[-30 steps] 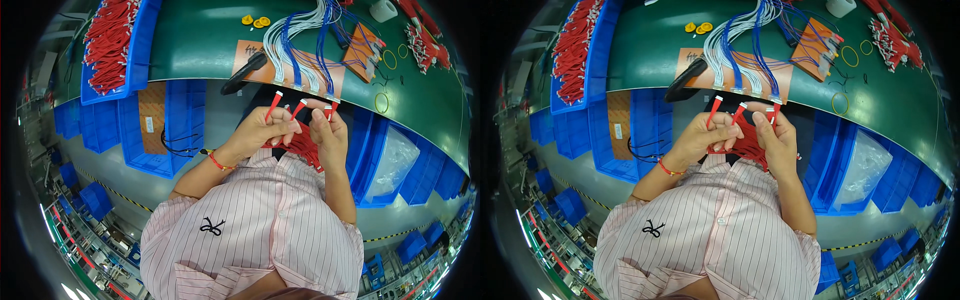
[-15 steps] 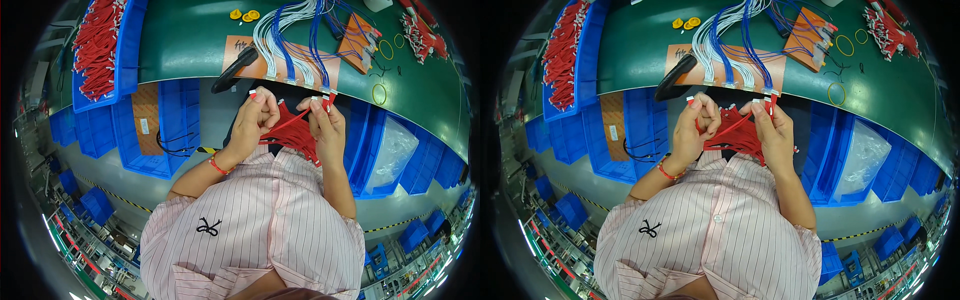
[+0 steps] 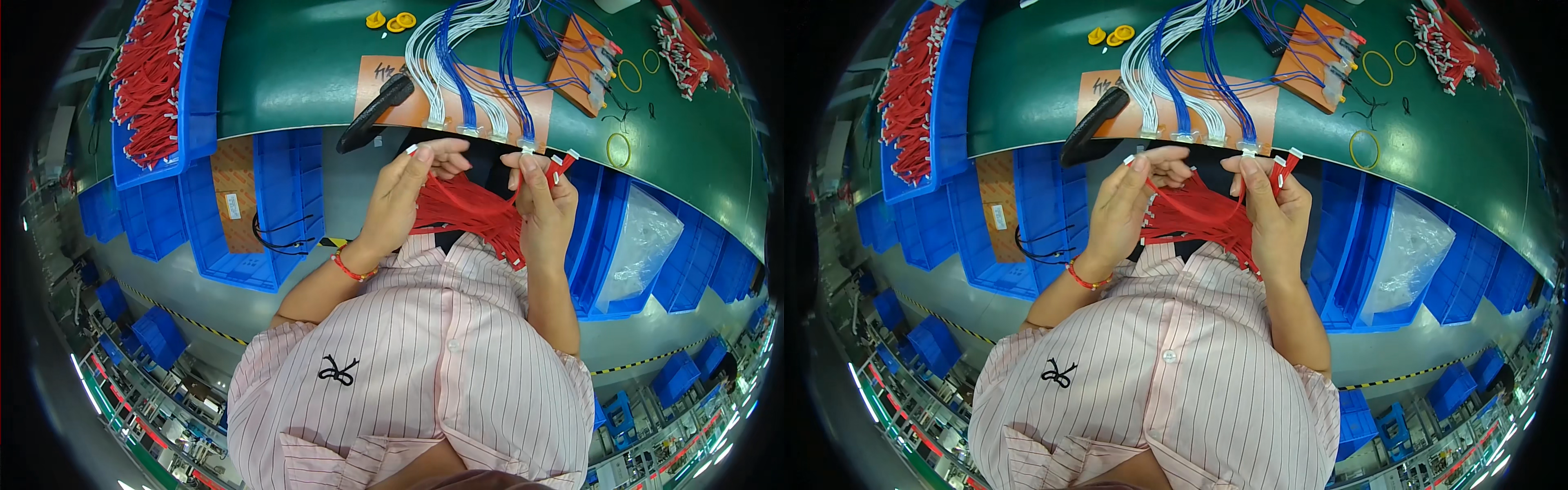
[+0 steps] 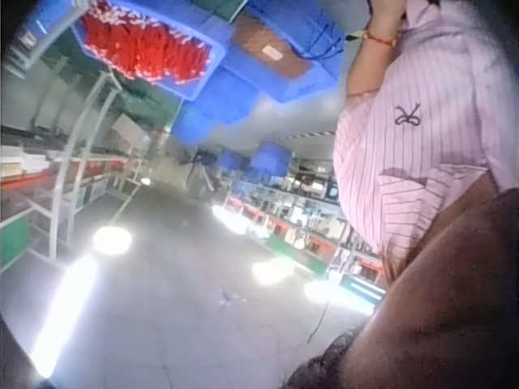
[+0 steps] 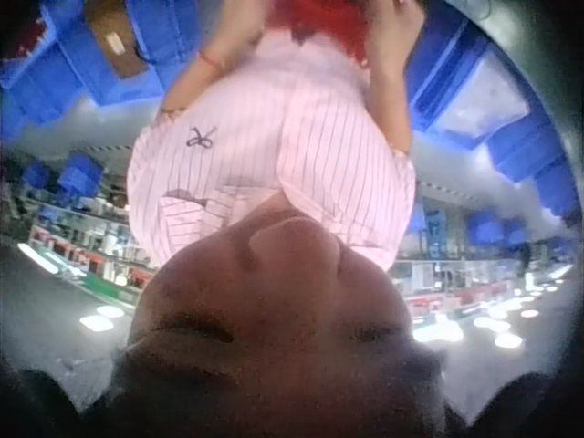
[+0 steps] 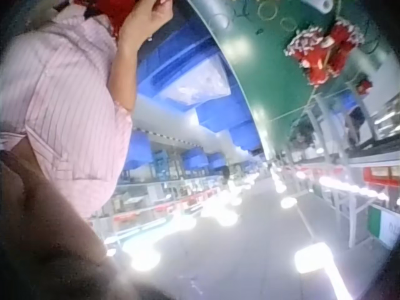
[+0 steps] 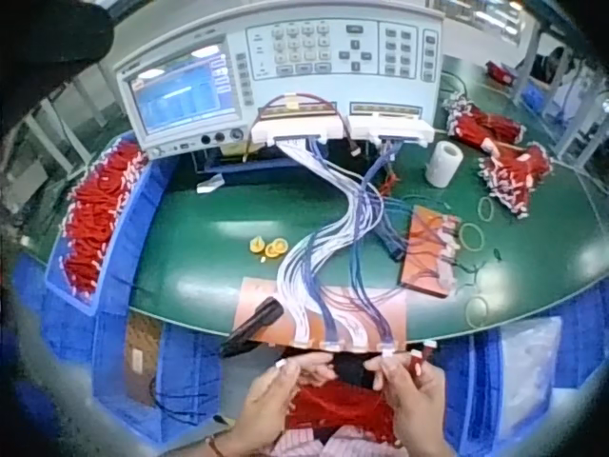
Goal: Organizing and assembling bundles of red wires into connectors at a production workbench.
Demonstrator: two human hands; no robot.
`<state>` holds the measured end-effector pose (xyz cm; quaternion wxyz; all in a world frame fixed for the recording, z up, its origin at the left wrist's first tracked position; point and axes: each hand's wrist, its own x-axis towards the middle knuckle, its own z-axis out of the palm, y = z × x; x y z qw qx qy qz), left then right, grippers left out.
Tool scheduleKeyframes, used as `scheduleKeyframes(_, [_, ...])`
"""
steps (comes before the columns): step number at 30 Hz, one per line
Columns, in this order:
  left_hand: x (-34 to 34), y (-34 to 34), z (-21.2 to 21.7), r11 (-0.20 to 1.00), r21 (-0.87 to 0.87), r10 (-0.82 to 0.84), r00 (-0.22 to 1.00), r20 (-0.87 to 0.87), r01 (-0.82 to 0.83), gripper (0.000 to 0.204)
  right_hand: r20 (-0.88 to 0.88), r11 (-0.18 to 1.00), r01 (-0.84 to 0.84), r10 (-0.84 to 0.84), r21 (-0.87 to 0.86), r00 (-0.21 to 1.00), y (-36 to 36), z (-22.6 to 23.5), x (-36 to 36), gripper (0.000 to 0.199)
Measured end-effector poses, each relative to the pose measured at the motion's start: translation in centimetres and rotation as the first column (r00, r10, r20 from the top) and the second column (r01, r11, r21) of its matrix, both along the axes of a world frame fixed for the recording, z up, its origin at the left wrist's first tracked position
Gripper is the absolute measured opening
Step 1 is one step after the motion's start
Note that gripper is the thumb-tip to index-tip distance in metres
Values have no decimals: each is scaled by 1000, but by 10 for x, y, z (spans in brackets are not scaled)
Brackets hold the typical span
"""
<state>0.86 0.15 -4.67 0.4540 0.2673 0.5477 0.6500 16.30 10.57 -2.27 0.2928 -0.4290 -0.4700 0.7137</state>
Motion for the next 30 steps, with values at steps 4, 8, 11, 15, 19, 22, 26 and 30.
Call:
scheduleKeyframes(4, [-13,-15,2,989,-132,-56,996,64,64,50,-20,999,15,-16,-48,1000,1,0,-1,28])
scheduleKeyframes(8, [-17,-18,1,977,-210,-26,996,90,44,47,-48,996,18,-22,-91,999,2,2,-3,28])
scheduleKeyframes(11, [-16,-14,6,989,-140,-30,994,107,44,44,-84,992,25,-35,-120,996,2,2,-4,28])
scheduleKeyframes(15, [-13,-2,15,996,-72,-40,987,159,52,41,-170,982,33,-65,-185,983,2,-1,-5,29])
scheduleKeyframes(19, [-20,2,10,993,-60,-87,971,221,103,37,-96,982,-25,7,-188,995,8,1,-1,31])
scheduleKeyframes(22, [-24,4,8,992,-52,-103,970,222,117,37,9,995,-31,32,-98,999,6,1,4,32])
scheduleKeyframes(26, [-22,6,11,994,-57,-78,965,252,95,37,-24,995,-54,53,-84,998,-1,-2,8,29])
scheduleKeyframes(30, [-20,7,11,996,-53,-53,966,252,69,37,-26,994,-70,68,-84,997,-3,-4,9,27])
